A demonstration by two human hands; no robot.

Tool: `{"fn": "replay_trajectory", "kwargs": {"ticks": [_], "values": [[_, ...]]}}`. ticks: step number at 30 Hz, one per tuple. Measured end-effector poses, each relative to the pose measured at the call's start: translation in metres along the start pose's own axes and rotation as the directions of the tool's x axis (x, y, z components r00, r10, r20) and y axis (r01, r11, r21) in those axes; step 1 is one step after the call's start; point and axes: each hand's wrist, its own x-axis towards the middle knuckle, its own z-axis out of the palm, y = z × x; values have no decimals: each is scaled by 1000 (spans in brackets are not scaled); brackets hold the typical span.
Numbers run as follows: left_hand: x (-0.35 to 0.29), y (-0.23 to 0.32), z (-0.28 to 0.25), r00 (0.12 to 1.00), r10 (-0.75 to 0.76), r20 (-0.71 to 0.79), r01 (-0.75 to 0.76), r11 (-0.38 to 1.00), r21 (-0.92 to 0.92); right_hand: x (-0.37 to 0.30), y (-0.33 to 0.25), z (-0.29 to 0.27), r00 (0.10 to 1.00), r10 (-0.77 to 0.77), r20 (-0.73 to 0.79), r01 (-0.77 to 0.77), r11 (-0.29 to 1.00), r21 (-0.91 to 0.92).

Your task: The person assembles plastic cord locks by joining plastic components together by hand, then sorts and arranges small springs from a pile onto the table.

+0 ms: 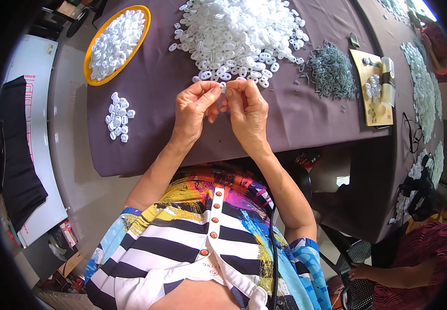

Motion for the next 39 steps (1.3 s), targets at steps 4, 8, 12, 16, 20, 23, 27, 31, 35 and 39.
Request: {"fn": "replay_trajectory", "kwargs": {"ticks": [4, 8, 12, 16, 20, 23, 27, 31, 35, 39], "values": [[1, -4, 1, 1000, 28, -2, -28, 999, 26, -2, -2, 1, 1000, 9, 15, -9, 1000, -16], [3, -6, 2, 997, 76, -8, -73, 979, 190, 2, -2, -9, 999, 12, 42, -10, 999, -54], [5, -12, -1, 996, 79, 33, -86, 949, 303, 6, 0, -13, 998, 41, 53, -40, 999, -9], [6, -11, 0, 994, 102, 36, -108, 950, 293, 6, -1, -15, 992, 78, 95, -81, 996, 30], [7, -18, -2, 984, 164, 72, -178, 937, 301, 5, -3, -14, 992, 82, 100, -88, 995, 54], [6, -16, -3, 986, 153, 64, -165, 926, 340, 5, -4, -15, 986, 119, 119, -127, 990, 57], [4, -10, 0, 991, 115, 70, -131, 936, 327, 5, -5, -15, 983, 140, 117, -149, 987, 67], [5, -11, -3, 991, 106, 84, -129, 927, 353, 6, -5, -15, 981, 162, 111, -169, 984, 62], [4, -9, -2, 992, 95, 84, -120, 922, 369, 6, -5, -16, 980, 151, 127, -158, 986, 45], [3, -6, -1, 994, 65, 85, -92, 923, 374, 7, -5, -18, 983, 103, 152, -98, 994, -43]]}}
